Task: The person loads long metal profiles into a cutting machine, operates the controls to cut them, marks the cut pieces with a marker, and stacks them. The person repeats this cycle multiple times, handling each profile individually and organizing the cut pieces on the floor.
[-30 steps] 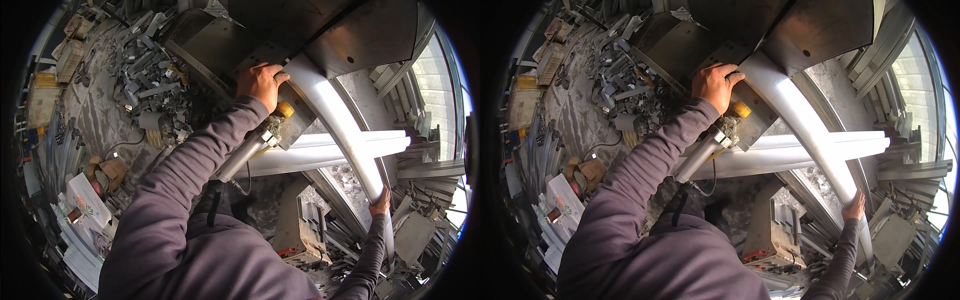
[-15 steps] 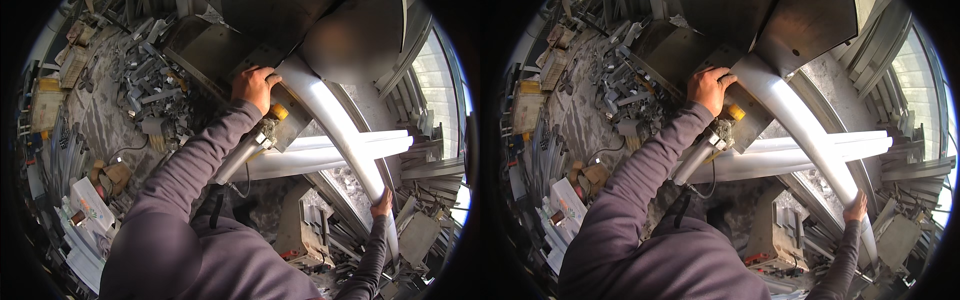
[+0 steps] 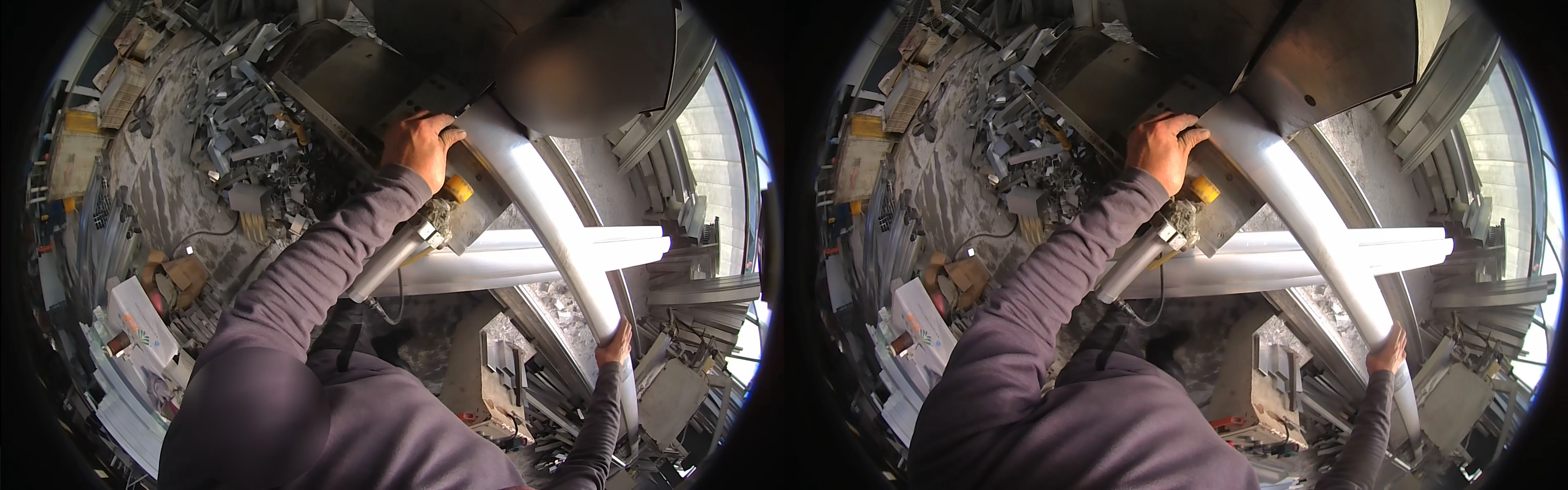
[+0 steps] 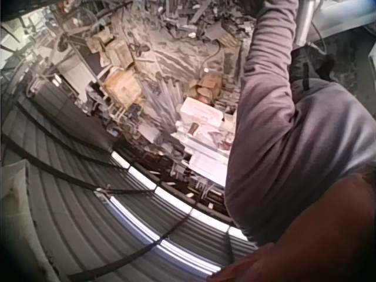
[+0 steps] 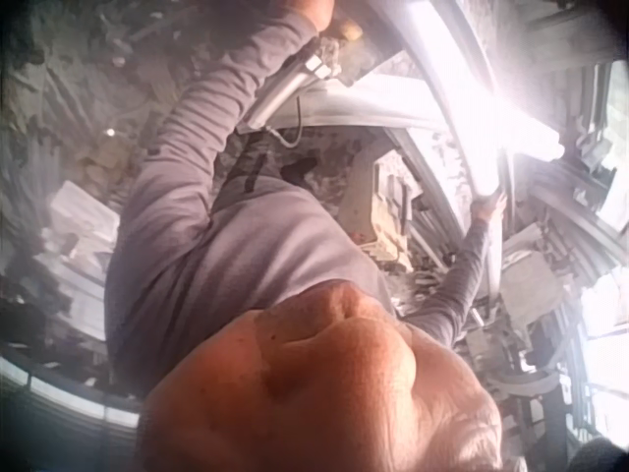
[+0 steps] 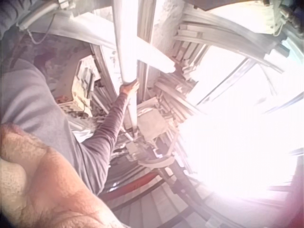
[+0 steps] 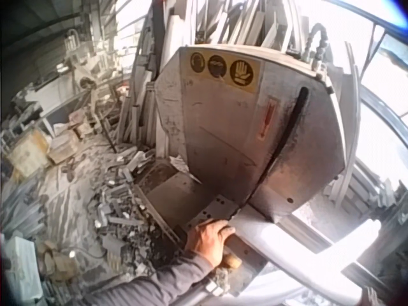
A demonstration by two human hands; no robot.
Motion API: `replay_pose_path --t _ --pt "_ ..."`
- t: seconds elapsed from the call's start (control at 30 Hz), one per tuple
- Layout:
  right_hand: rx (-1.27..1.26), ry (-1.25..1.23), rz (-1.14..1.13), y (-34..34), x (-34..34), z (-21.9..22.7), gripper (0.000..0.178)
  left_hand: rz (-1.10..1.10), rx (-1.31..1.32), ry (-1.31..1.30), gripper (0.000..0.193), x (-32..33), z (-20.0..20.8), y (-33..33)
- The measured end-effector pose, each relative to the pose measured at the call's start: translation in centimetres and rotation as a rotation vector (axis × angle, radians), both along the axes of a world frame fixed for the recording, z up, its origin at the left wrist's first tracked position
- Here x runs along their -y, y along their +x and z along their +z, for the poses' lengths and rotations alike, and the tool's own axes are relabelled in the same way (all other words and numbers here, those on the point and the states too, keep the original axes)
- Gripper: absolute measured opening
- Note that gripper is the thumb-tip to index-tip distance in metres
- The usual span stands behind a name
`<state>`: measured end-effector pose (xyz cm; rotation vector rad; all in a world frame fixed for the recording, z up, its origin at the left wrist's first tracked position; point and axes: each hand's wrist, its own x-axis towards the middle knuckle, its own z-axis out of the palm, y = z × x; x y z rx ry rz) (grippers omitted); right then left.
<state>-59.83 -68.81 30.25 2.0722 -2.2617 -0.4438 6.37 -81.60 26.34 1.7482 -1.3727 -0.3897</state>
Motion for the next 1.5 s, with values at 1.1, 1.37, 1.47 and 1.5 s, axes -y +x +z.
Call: replay_pose_path --t 1.1,1.37,1.47,1.5 --pt "0.026 0.022 -0.056 0.4 0.3 1.2 0.077 -0.851 0.007 0.109 0.071 -3.1 8.2 -25.3" --pt "0.039 0.018 -0.107 -1.7 -0.5 0.2 0.083 -1.059 0.811 -0.132 0.067 -5.3 1.2 -41.2" --pt "0.047 -0.008 -0.154 -2.2 -0.6 -0.1 0.089 -0.946 0.883 -0.146 0.059 -5.6 0.4 -42.9" --pt "0.022 0.009 -0.185 -2.1 -0.8 -0.1 0.092 -0.935 0.885 -0.134 0.057 -5.7 0.4 -43.3"
